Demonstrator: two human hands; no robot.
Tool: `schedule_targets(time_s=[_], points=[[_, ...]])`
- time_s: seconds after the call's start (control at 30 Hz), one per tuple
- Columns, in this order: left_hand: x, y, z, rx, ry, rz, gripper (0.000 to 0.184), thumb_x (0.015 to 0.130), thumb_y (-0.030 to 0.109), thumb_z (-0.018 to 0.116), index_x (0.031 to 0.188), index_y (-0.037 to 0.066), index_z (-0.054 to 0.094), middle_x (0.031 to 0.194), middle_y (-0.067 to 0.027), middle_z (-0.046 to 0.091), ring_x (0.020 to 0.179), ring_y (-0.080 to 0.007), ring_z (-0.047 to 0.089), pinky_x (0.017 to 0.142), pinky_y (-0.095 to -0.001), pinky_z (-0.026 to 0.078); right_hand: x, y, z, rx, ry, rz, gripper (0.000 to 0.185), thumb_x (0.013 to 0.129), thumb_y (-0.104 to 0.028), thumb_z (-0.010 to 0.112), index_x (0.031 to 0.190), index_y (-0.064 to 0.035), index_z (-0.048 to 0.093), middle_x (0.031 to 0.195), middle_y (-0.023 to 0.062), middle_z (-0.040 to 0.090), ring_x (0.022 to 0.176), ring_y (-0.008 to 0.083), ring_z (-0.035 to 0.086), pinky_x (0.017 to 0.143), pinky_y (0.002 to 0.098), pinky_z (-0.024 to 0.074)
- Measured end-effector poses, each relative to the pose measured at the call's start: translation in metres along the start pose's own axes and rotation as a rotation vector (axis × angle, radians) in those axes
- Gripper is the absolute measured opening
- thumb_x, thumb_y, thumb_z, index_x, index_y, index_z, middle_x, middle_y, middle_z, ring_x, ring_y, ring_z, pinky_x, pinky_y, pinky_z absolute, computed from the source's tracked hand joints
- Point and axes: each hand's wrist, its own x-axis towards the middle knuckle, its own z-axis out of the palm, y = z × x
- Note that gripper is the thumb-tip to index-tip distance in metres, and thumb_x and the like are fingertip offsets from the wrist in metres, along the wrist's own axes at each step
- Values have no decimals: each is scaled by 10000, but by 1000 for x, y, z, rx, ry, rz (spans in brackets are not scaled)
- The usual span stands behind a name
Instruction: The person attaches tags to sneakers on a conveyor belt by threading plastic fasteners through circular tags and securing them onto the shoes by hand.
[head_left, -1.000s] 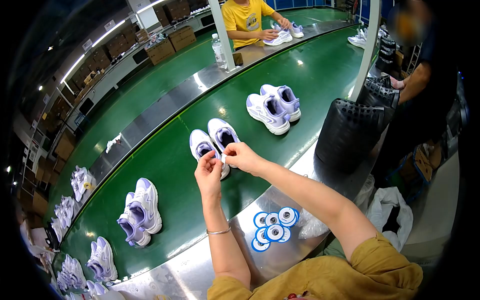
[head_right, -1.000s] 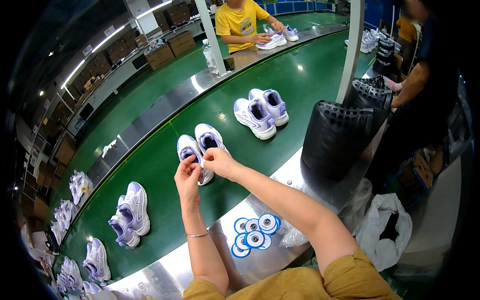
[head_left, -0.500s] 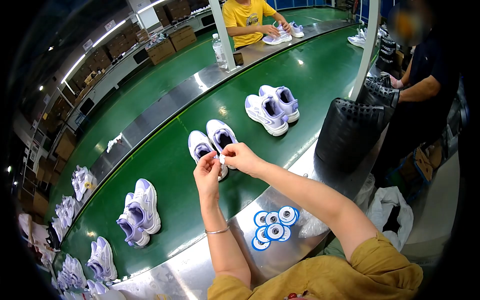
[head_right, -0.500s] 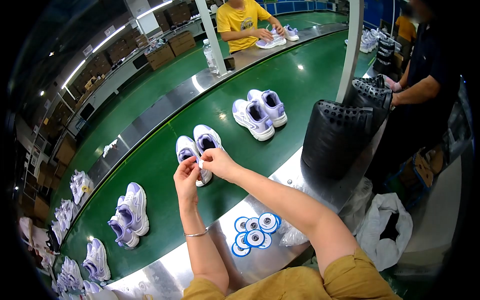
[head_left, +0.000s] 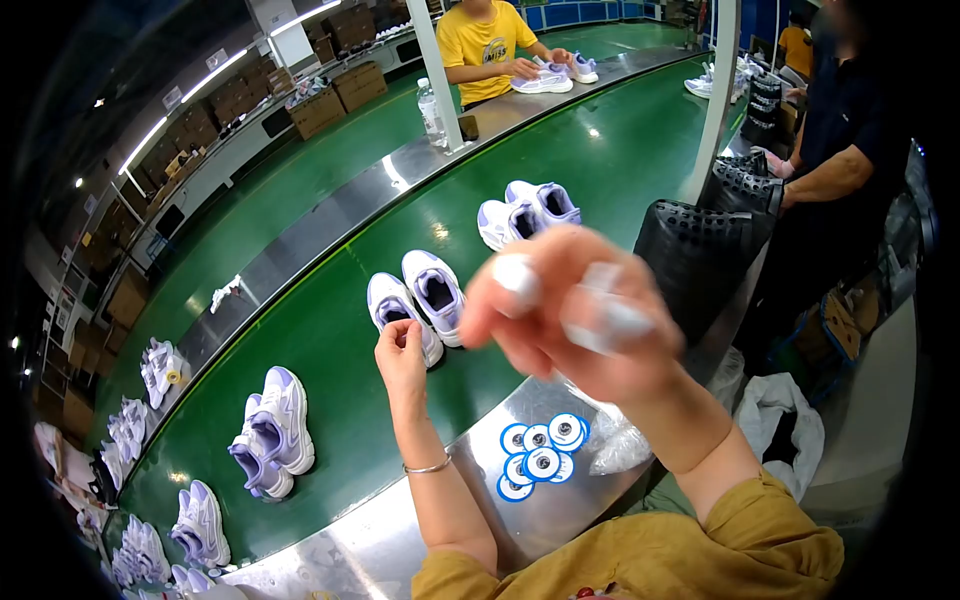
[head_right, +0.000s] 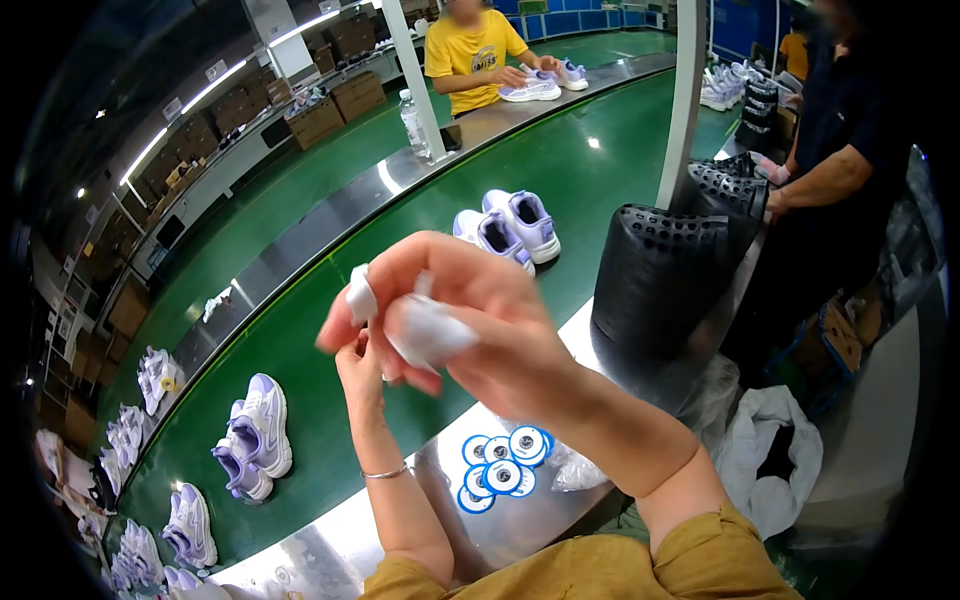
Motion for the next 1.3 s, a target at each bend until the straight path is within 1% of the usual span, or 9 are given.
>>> schedule_targets(time_s=[0.03,0.07,0.13,0.2,0.27,0.37,0.47,0.77,1.3], points=[[0,0,1,-1,66,58,103,831,86,601,831,-17,603,705,11,542,615,-58,437,554,-209,373,-2,-16,9,73,-92,-31,246,885,-238,518,987,-14,514,911,232,597,593,144,526,509,257,437],[2,-1,0,76,73,75,99,831,81,598,833,-18,600,697,17,533,599,-52,416,546,-202,364,-6,-29,21,126,-107,-84,232,890,-233,509,974,-17,497,903,264,591,543,161,507,480,271,435],[1,4,-1,58,90,45,97,832,79,597,834,-18,599,698,18,534,598,-49,415,545,-196,361,-19,-54,40,176,-121,-138,220,896,-228,501,962,-19,480,894,295,585,493,177,487,451,284,433],[1,8,0,17,129,2,95,837,74,589,839,-21,595,704,18,540,598,-39,421,546,-182,358,-36,-87,49,294,-164,23,173,906,-183,473,917,-13,443,845,314,581,440,218,470,406,295,416],[1,9,2,-17,129,6,95,841,74,586,842,-21,594,707,17,544,603,-39,431,548,-183,361,-43,-97,48,350,-186,102,155,911,-161,459,894,-11,424,820,324,578,413,239,461,383,300,407],[1,10,3,-57,126,11,94,846,74,581,847,-20,592,712,14,551,610,-39,447,551,-184,366,-48,-98,46,367,-317,56,124,907,-130,446,866,-16,420,817,310,584,396,222,451,372,287,400],[0,11,6,-75,120,18,91,849,73,577,849,-17,590,717,11,556,617,-39,458,553,-184,370,-52,-101,44,368,-344,29,123,905,-131,450,869,-16,423,820,309,585,401,224,455,374,288,402],[-2,20,13,-79,103,-4,87,850,71,573,849,-15,591,709,13,547,610,-47,453,549,-195,369,-67,-112,40,367,-346,-25,122,901,-131,461,878,-15,432,831,308,586,419,228,469,380,290,406],[0,22,28,-84,87,49,86,845,59,574,838,-25,592,695,5,550,595,-51,458,537,-191,368,-87,-120,34,349,-321,-95,124,894,-132,481,895,-13,448,851,305,589,449,235,494,392,294,415]])
